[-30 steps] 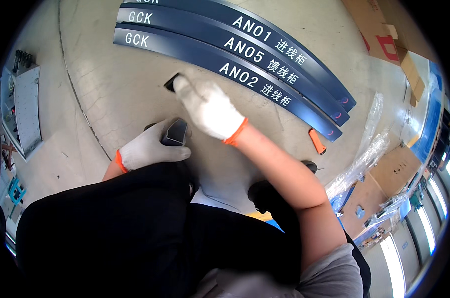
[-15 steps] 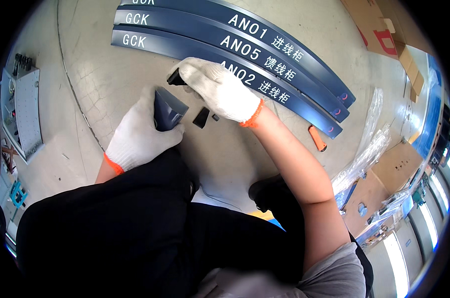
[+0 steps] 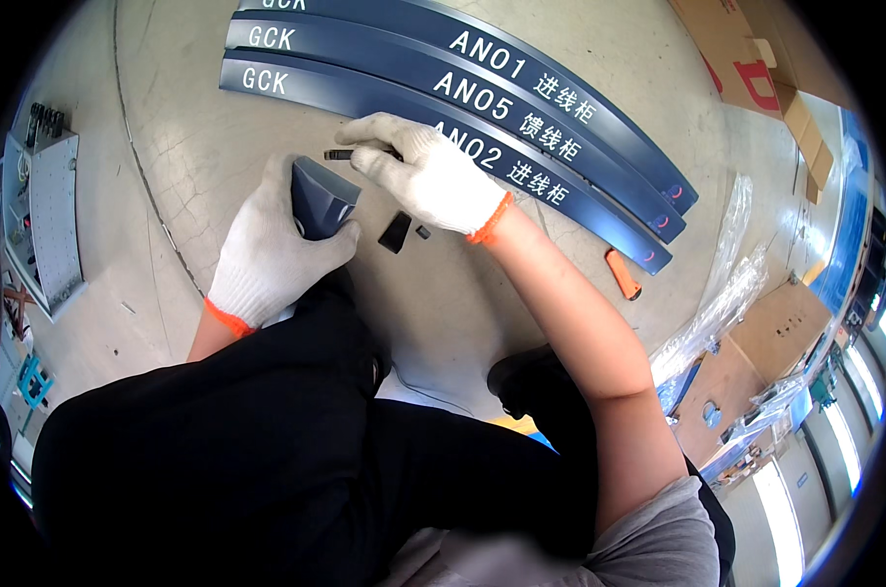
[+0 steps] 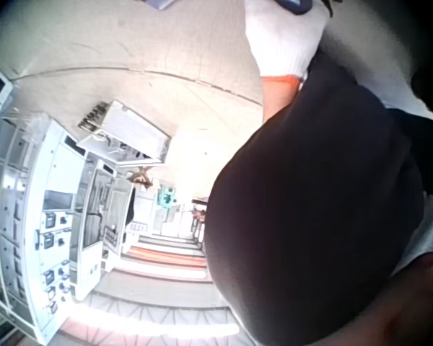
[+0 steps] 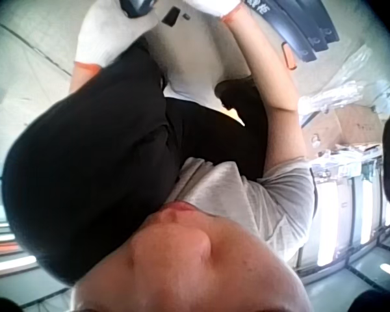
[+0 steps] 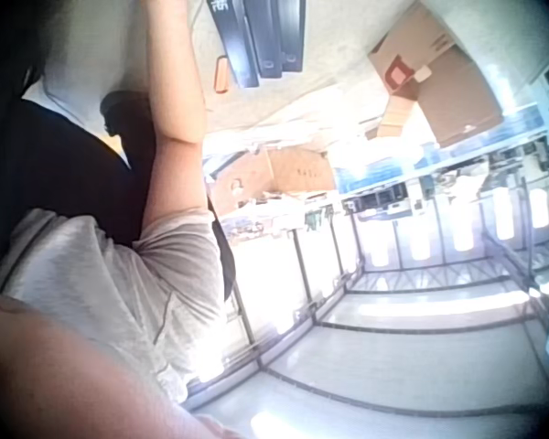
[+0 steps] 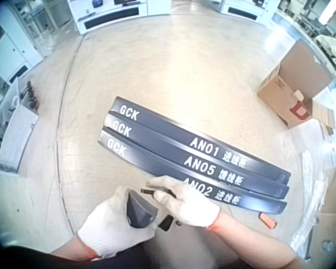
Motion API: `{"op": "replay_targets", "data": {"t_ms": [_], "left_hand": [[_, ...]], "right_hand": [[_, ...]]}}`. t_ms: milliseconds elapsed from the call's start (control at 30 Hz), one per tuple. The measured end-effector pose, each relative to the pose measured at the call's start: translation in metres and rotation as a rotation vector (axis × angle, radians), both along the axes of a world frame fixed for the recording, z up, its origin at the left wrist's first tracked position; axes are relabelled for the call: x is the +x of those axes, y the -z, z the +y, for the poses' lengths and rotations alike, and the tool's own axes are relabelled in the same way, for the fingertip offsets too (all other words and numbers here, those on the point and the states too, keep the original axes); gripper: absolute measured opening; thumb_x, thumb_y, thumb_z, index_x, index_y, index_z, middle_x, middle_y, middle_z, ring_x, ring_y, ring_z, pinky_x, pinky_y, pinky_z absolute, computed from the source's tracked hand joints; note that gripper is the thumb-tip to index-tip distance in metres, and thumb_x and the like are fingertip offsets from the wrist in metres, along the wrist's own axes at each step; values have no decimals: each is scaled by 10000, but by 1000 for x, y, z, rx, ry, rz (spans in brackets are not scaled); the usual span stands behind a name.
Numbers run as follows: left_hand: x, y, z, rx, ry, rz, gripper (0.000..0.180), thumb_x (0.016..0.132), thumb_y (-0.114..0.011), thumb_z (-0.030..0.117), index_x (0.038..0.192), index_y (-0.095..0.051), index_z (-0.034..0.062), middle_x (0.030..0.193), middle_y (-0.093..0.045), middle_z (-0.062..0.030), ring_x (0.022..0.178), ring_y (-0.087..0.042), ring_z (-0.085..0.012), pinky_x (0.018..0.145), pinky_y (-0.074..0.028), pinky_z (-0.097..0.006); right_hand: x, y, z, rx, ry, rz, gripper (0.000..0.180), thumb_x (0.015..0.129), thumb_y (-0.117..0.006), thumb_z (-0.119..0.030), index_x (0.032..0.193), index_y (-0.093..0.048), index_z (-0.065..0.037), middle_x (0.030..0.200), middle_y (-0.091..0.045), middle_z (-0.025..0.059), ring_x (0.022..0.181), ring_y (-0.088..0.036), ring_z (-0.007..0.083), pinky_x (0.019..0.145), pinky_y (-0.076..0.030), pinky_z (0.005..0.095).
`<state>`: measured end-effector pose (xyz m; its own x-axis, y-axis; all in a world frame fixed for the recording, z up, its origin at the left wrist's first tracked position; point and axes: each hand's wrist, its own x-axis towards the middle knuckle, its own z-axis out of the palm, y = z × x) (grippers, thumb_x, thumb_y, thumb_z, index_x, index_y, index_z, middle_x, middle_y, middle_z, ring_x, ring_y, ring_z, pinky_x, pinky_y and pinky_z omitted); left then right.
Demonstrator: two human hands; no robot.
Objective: The person sits on the floor and assembles several long, dark blue metal sign pieces. They insert small black plastic end caps into the ends of the signs and stack the completed pieces on the floor.
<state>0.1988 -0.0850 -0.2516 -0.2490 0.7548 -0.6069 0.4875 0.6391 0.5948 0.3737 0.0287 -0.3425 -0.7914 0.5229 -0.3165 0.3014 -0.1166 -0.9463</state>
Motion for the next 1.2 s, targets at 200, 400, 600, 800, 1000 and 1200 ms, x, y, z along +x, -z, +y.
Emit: {"op": "replay_targets", "data": {"t_ms": [200,400,600,800,1000,1200], "left_hand": [[-16,1,-2,55,-50,-256,691,808,-855,217,1393,-594,-43,1116,-717,-126,1049,-693,-214,975,-547,-362],[-36,4,-4,41,-7,-467,708,788,-825,206,1406,-614,-67,1135,-719,-129,1051,-677,-205,1003,-533,-352],[-39,-4,-6,-79,-6,-769,750,757,-810,187,1428,-597,-73,1158,-692,-111,1055,-652,-203,981,-527,-334],[-40,4,-5,-123,58,-886,856,654,-767,141,1458,-555,-66,1098,-667,-82,894,-647,-141,801,-556,-291],[-39,3,-5,-180,-51,-1000,890,596,-718,107,1446,-533,-79,916,-654,-101,666,-620,-157,569,-546,-274],[-40,13,-12,-172,-201,-1203,1014,453,-645,57,1450,-526,-82,848,-610,-105,652,-578,-170,589,-497,-308]], "right_hand": [[2,-16,7,-153,-33,171,415,1044,-644,-138,1440,-677,-16,1208,-745,73,986,-651,131,904,-561,297],[5,-44,24,-23,-249,105,447,947,-698,-140,1388,-725,-78,1253,-699,72,941,-686,183,847,-590,344],[7,-68,30,116,-329,152,332,947,-655,-92,1260,-761,-62,1229,-641,73,967,-702,233,894,-590,357],[4,-78,31,88,-398,334,239,926,-631,13,1118,-763,-36,1156,-657,75,997,-712,246,952,-583,358],[4,-82,29,127,-357,309,180,904,-700,-8,1074,-747,-41,1075,-670,95,1009,-708,274,914,-593,374],[2,-77,24,273,-288,367,187,892,-732,-15,1077,-705,-27,1034,-661,109,978,-694,316,869,-579,396]]}}
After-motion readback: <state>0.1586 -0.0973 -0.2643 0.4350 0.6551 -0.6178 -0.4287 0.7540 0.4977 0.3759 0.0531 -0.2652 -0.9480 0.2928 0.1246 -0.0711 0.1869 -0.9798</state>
